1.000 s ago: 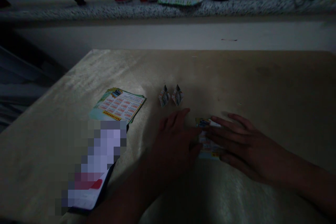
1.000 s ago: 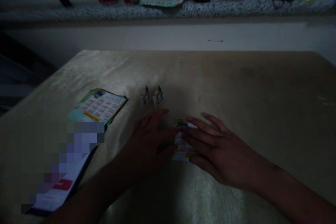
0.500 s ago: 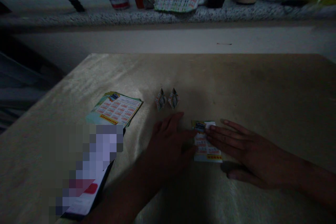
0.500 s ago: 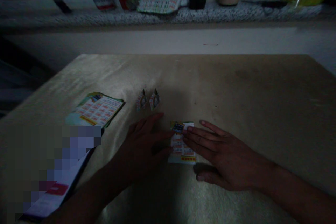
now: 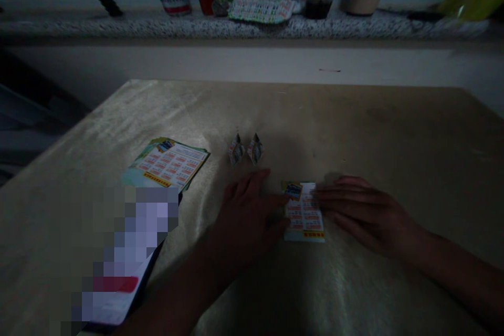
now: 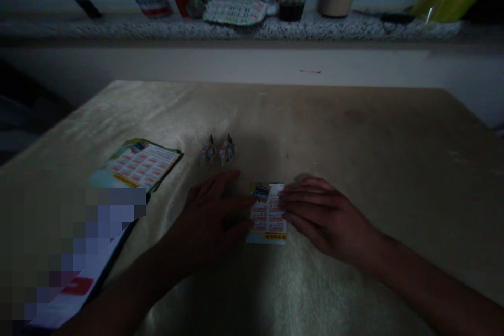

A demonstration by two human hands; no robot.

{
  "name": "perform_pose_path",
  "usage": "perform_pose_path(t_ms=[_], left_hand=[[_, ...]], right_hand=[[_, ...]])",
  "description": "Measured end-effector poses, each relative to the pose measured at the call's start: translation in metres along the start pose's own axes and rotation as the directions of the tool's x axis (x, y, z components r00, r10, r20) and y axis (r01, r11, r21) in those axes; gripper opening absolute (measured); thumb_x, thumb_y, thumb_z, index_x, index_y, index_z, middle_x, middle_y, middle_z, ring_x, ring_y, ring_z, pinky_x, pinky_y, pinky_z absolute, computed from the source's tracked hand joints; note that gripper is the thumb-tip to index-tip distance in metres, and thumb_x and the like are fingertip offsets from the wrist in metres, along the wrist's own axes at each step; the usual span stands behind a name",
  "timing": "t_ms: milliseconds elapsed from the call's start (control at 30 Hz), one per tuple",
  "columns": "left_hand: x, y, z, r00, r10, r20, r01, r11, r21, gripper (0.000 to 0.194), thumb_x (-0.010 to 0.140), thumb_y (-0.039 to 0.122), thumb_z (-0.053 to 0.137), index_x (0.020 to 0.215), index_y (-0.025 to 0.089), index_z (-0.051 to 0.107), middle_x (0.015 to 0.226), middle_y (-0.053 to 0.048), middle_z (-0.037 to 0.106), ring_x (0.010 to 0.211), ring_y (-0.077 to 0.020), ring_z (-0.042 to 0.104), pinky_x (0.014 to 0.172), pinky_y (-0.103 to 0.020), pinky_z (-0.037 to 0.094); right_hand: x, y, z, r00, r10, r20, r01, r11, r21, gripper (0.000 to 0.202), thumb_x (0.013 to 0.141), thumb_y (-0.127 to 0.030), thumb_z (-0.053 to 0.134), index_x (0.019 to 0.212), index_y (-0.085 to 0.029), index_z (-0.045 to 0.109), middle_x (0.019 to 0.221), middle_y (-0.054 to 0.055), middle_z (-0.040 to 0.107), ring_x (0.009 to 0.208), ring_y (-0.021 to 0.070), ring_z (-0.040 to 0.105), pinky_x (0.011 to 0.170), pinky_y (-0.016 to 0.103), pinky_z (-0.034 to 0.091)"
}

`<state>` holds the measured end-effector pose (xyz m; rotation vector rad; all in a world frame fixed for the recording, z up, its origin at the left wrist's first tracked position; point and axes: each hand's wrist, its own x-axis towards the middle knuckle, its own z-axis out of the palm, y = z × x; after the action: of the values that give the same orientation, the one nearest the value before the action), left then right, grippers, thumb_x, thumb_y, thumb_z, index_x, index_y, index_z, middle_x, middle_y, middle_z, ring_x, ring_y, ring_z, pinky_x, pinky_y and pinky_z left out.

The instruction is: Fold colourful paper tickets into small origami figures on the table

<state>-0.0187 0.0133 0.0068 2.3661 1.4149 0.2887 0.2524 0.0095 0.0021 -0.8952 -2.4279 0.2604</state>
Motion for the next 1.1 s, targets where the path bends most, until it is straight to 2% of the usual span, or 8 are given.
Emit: perform_pose_path(t_ms=[100,167,267,333,400,600,900,1100], left_hand=[[0.000,0.000,0.000,1.000,-0.006,0.004,0.006,1.000,-0.002,0.038,0.088,0.039,0.070,0.126,0.041,0.070,0.157,-0.009,0.038,0.144,-0.0362,0.038,0.113,-0.061,0.031],[0.000,0.000,-0.001,1.000,-0.007,0.009,0.007,1.000,-0.005,0.039,0.088,0.039,0.070,0.127,0.041,0.069,0.157,-0.009,0.038,0.143,-0.0362,0.038,0.113,-0.061,0.031],[-0.001,0.001,-0.001,1.000,-0.009,0.010,0.009,1.000,-0.003,0.039,0.087,0.038,0.071,0.126,0.039,0.070,0.156,-0.010,0.039,0.143,-0.0366,0.039,0.112,-0.060,0.032],[-0.001,0.001,0.000,1.000,-0.004,0.007,0.004,1.000,-0.001,0.039,0.087,0.037,0.071,0.126,0.038,0.070,0.156,-0.011,0.039,0.143,-0.0365,0.039,0.112,-0.060,0.033],[-0.002,0.000,0.000,1.000,0.002,0.003,-0.002,1.000,-0.001,0.039,0.088,0.037,0.070,0.127,0.038,0.069,0.157,-0.011,0.039,0.143,-0.0361,0.038,0.112,-0.060,0.032],[-0.002,-0.001,0.001,1.000,0.000,-0.012,0.000,1.000,0.008,0.040,0.087,0.037,0.072,0.126,0.040,0.069,0.157,-0.009,0.039,0.142,-0.0357,0.040,0.111,-0.060,0.033],[-0.001,0.000,0.000,1.000,-0.006,0.005,0.006,1.000,0.008,0.040,0.088,0.038,0.070,0.128,0.041,0.068,0.158,-0.008,0.039,0.143,-0.0359,0.039,0.111,-0.061,0.033],[-0.003,0.000,0.001,1.000,0.000,-0.002,0.000,1.000,0.013,0.041,0.087,0.038,0.072,0.128,0.038,0.069,0.157,-0.010,0.040,0.143,-0.0360,0.038,0.111,-0.060,0.033]], right_hand=[[0.005,-0.002,0.002,0.992,0.063,-0.111,-0.060,0.998,0.034,0.017,0.096,-0.019,0.064,0.109,-0.023,0.074,0.104,0.004,0.081,0.094,0.0202,0.077,0.092,0.040,0.056],[0.004,-0.004,0.006,0.992,0.050,-0.117,-0.054,0.998,-0.029,0.017,0.097,-0.020,0.064,0.108,-0.025,0.074,0.106,0.003,0.081,0.097,0.0208,0.076,0.092,0.041,0.055],[-0.005,-0.005,0.014,0.997,0.013,-0.082,-0.025,0.989,-0.144,0.019,0.099,-0.021,0.061,0.108,-0.028,0.075,0.111,0.000,0.081,0.105,0.0220,0.073,0.090,0.042,0.053],[-0.012,-0.004,0.019,0.997,0.077,-0.027,-0.081,0.979,-0.189,0.024,0.101,-0.020,0.057,0.113,-0.032,0.074,0.119,-0.003,0.078,0.118,0.0245,0.068,0.092,0.046,0.049],[-0.017,-0.004,0.022,0.992,0.122,-0.034,-0.126,0.965,-0.230,0.023,0.101,-0.025,0.058,0.112,-0.035,0.075,0.120,-0.005,0.078,0.122,0.0263,0.065,0.094,0.049,0.047],[-0.021,-0.008,0.021,0.982,0.186,0.016,-0.175,0.946,-0.274,0.026,0.099,-0.035,0.062,0.123,-0.030,0.071,0.124,0.000,0.076,0.130,0.0300,0.059,0.098,0.052,0.043],[-0.016,-0.018,0.007,0.939,0.292,0.184,-0.239,0.934,-0.267,0.064,0.089,-0.050,0.067,0.145,-0.025,0.050,0.148,0.005,0.059,0.140,0.0330,0.048,0.101,0.055,0.043],[-0.016,-0.018,0.007,0.906,0.340,0.252,-0.270,0.922,-0.277,0.080,0.087,-0.054,0.066,0.154,-0.023,0.037,0.159,0.007,0.045,0.145,0.0347,0.040,0.102,0.056,0.043]])
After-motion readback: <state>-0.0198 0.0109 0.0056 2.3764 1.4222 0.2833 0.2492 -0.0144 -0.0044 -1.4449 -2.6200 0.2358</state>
